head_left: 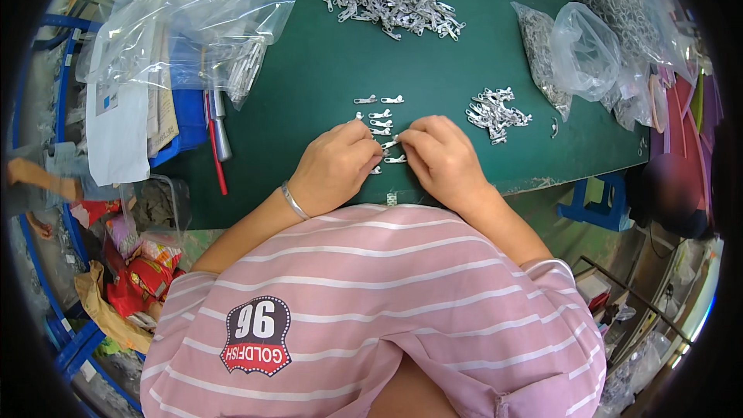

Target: The person picks up small metal zipper pulls from a pile and aligns them into several vertical rows on a green workstation surface by hand.

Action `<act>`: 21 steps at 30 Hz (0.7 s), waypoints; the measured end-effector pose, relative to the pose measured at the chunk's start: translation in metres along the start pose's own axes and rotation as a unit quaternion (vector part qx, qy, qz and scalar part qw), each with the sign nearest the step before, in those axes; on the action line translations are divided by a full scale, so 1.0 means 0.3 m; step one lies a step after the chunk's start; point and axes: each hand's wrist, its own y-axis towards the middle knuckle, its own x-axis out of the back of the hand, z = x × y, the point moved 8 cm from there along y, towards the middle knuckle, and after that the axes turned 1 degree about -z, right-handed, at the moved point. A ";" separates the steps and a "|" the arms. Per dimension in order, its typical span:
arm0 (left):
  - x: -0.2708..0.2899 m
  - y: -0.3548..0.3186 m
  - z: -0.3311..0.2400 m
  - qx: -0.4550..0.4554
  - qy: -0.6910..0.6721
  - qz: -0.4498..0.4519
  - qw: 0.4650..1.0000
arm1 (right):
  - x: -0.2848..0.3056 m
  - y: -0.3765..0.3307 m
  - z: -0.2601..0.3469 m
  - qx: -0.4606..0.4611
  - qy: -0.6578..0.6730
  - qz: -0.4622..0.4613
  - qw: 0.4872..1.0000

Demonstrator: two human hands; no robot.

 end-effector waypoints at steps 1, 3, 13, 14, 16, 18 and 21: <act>0.003 -0.002 -0.003 -0.001 0.000 -0.001 1.000 | 0.010 0.003 -0.006 -0.002 -0.011 -0.008 1.000; 0.011 -0.006 -0.004 -0.003 0.004 -0.001 1.000 | 0.027 0.012 -0.021 -0.006 -0.034 -0.022 0.999; 0.062 -0.036 -0.002 0.041 -0.049 0.004 0.998 | 0.018 -0.021 0.004 -0.008 0.033 -0.002 0.999; 0.047 -0.043 -0.002 0.033 -0.050 0.020 0.998 | 0.013 -0.024 0.019 0.000 0.035 0.008 0.999; 0.023 -0.055 -0.001 0.016 -0.040 0.036 0.998 | 0.002 -0.035 0.028 0.007 0.048 0.010 0.999; 0.028 -0.056 0.004 0.023 -0.041 0.022 0.999 | 0.019 -0.038 0.012 -0.021 0.049 -0.013 0.998; 0.036 -0.059 0.002 0.032 -0.045 0.018 0.998 | 0.026 -0.046 -0.002 -0.030 0.039 -0.008 0.999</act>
